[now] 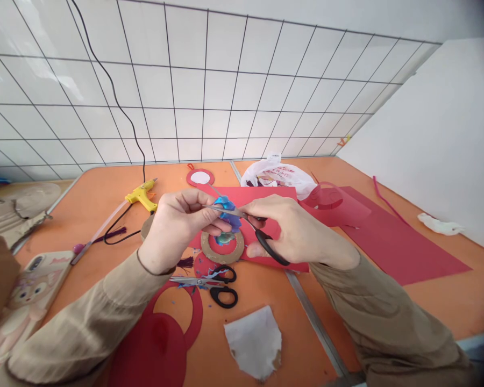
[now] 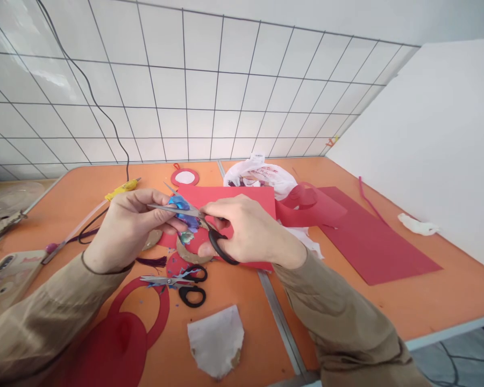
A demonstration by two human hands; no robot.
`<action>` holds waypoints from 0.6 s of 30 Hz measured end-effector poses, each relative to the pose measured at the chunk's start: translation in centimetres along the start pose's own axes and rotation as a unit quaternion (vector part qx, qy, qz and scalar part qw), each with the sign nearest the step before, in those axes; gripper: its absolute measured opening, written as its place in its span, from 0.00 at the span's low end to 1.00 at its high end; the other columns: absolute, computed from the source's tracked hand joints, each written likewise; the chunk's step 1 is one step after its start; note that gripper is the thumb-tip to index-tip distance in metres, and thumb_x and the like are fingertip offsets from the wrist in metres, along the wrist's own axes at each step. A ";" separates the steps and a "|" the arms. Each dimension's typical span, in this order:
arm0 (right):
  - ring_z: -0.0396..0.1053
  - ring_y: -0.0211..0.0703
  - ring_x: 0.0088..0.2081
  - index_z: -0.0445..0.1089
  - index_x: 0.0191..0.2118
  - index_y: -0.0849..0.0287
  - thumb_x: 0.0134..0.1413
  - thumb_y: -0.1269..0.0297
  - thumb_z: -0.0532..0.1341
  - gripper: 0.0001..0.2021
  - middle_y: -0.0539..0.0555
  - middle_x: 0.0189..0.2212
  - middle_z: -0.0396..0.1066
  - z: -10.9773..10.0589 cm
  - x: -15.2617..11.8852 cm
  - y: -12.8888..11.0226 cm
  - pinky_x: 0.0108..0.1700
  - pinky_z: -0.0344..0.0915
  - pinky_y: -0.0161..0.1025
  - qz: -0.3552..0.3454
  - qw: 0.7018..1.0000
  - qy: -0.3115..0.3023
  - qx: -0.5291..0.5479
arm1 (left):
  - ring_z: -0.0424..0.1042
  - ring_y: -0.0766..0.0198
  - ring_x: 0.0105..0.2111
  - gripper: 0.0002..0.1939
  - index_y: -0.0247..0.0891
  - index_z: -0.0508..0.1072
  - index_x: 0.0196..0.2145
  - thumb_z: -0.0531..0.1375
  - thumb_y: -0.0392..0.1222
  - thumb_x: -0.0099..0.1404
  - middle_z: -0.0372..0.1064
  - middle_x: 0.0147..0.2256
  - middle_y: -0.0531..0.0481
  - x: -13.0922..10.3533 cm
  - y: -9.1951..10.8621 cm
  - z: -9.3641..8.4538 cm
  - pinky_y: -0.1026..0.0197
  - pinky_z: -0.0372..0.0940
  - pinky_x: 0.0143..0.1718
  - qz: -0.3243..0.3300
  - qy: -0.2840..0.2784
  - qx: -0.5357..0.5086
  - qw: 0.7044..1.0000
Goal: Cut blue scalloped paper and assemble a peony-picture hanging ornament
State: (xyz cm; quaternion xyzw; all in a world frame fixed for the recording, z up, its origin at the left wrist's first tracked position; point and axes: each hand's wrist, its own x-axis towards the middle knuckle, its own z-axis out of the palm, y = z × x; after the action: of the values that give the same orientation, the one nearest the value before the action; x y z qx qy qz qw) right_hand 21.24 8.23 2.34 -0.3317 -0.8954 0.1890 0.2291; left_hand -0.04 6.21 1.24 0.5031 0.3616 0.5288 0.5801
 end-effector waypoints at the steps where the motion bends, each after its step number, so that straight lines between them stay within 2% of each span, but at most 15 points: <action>1: 0.55 0.35 0.25 0.63 0.28 0.59 0.47 0.57 0.70 0.16 0.45 0.22 0.57 0.0 0.0 0.0 0.29 0.54 0.36 0.002 1.000 -0.001 -0.002 | 0.80 0.60 0.25 0.08 0.33 0.75 0.27 0.70 0.38 0.56 0.78 0.23 0.48 0.0 0.0 0.0 0.67 0.75 0.25 0.001 0.001 0.001 1.000; 6: 0.57 0.36 0.26 0.68 0.34 0.60 0.46 0.59 0.71 0.14 0.45 0.24 0.59 -0.2 -0.3 0.0 0.32 0.56 0.37 0.008 1.000 -0.006 -0.016 | 0.80 0.60 0.25 0.07 0.33 0.74 0.26 0.69 0.36 0.57 0.78 0.23 0.47 -0.1 0.1 0.0 0.68 0.75 0.25 0.009 0.006 0.007 1.000; 11: 0.55 0.35 0.25 0.64 0.29 0.59 0.48 0.57 0.69 0.14 0.45 0.22 0.57 -0.3 -0.2 -0.1 0.30 0.55 0.36 0.005 1.000 -0.005 -0.008 | 0.80 0.62 0.25 0.06 0.33 0.75 0.27 0.68 0.36 0.58 0.79 0.23 0.48 -0.3 0.1 0.0 0.69 0.74 0.25 0.012 -0.002 0.006 1.000; 18: 0.50 0.35 0.25 0.66 0.27 0.60 0.49 0.57 0.69 0.14 0.45 0.21 0.55 -0.3 -0.3 -0.1 0.29 0.52 0.36 0.010 1.000 -0.013 -0.003 | 0.79 0.61 0.24 0.08 0.33 0.74 0.26 0.70 0.36 0.56 0.78 0.22 0.48 0.0 0.1 0.1 0.69 0.74 0.24 0.005 0.003 -0.010 1.000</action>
State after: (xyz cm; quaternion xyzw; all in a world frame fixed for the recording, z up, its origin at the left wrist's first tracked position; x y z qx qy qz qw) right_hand 21.52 8.05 2.54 -0.3384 -0.8956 0.1930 0.2150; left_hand 0.02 6.21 1.40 0.4973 0.3557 0.5369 0.5812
